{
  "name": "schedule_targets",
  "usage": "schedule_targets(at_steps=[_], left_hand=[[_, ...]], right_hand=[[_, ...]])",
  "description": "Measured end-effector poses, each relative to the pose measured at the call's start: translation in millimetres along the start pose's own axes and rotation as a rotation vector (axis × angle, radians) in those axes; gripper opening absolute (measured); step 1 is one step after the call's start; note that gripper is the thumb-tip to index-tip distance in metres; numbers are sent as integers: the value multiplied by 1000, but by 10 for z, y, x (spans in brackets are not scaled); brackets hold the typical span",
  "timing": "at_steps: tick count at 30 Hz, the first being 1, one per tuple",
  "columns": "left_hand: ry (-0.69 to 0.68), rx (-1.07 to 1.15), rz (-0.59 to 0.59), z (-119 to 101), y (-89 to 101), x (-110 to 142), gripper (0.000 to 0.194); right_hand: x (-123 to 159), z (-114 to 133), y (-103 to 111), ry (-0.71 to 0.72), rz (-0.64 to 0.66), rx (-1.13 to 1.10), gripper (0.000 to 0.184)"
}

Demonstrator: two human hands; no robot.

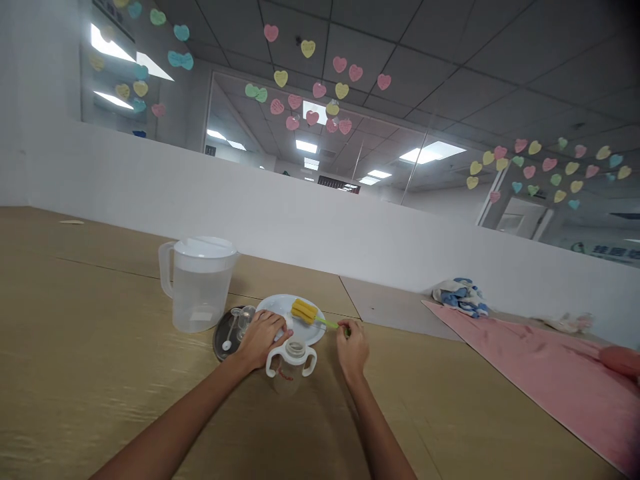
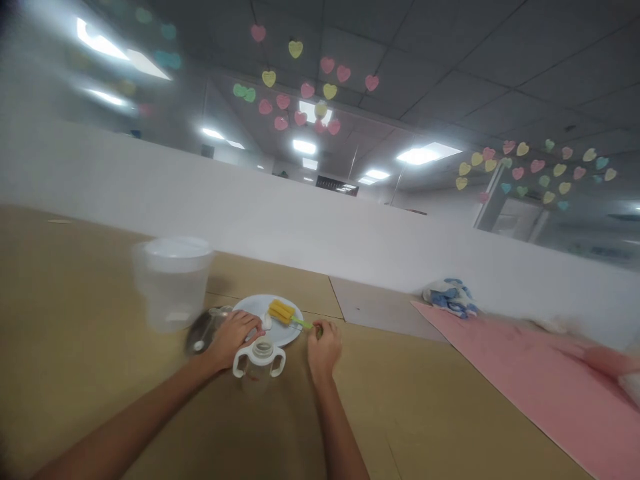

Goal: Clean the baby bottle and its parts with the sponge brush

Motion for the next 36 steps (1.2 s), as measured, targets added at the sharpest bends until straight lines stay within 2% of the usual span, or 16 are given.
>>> schedule_targets(at_steps=[4, 17, 25, 36], left_hand=[[0, 5, 23, 14, -26, -1, 35], [54, -70, 239, 0, -91, -19, 53], [37, 10, 214, -22, -54, -47, 46], [-5, -141, 270, -36, -83, -53, 56]], right_hand=[[0, -9, -6, -12, 3, 8, 21], [12, -12, -45, 5, 15, 12, 21], [13, 52, -24, 68, -11, 49, 21], [25, 86, -34, 88, 1, 65, 22]])
Point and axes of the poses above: each hand's wrist, its own x-axis away from the middle knuckle, its own y-axis out of the back of the hand, z = x × y, the point moved 10 cm from there along -x, towards the middle knuckle, and after that the axes turned 3 degrees about y, right-handed, at the moved point
